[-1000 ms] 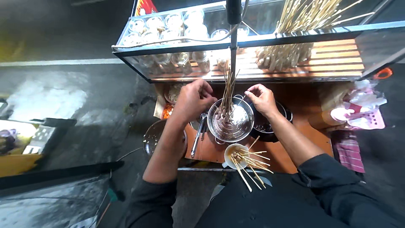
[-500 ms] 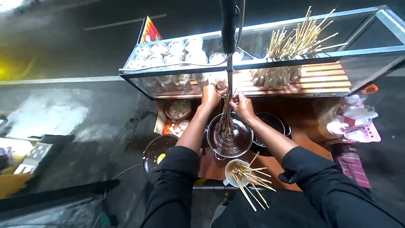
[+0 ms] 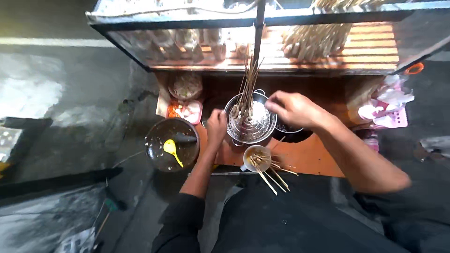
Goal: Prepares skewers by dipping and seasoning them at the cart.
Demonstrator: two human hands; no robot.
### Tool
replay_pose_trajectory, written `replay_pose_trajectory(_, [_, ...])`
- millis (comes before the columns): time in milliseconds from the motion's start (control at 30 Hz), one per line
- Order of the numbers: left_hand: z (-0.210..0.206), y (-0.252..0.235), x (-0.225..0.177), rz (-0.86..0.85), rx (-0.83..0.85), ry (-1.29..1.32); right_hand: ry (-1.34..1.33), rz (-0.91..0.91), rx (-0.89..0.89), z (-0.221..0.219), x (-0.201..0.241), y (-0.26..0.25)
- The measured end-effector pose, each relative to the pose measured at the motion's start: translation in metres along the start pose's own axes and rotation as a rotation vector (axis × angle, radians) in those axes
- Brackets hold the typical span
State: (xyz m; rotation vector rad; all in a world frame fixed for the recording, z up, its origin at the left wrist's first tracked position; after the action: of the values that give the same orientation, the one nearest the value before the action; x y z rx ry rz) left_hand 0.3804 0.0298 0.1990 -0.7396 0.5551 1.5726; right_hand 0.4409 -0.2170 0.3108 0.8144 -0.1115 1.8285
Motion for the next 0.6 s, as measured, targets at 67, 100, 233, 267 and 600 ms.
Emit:
replay_pose_trajectory(67, [-0.037,0.073,0.049,0.092,0.224,-0.035,0.252,0.094,0.108,-0.028,0.052,0.063])
replay_pose_trajectory(100, [-0.060,0.105,0.066,0.104,0.360,-0.021,0.349,0.129,0.164,-0.057,0.072,0.086])
replay_pose_trajectory(233, [-0.122,0.189,0.067,-0.064,0.598,0.158,0.722,0.040,0.533,-0.199,0.076,0.130])
replay_pose_trajectory(267, [-0.130,0.196,0.063,-0.095,0.591,0.191,0.805,0.000,0.570,-0.219,0.068,0.130])
replay_pose_trajectory(600, [-0.147,0.197,0.034,-0.244,0.557,0.096,0.956,-0.269,0.350,-0.206,-0.053,0.100])
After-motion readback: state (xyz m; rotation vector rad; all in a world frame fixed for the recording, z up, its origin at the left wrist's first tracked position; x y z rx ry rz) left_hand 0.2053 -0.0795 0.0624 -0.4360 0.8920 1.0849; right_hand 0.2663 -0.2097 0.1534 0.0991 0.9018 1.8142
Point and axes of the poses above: each hand's wrist, its own y-axis away from the middle knuckle, its own z-axis out of the back of the hand, x = y × z, the point moved 10 cm from there along -y, towards the middle knuckle, and after that the axes turned 9 degrees about -z, right-handed, at the moved point
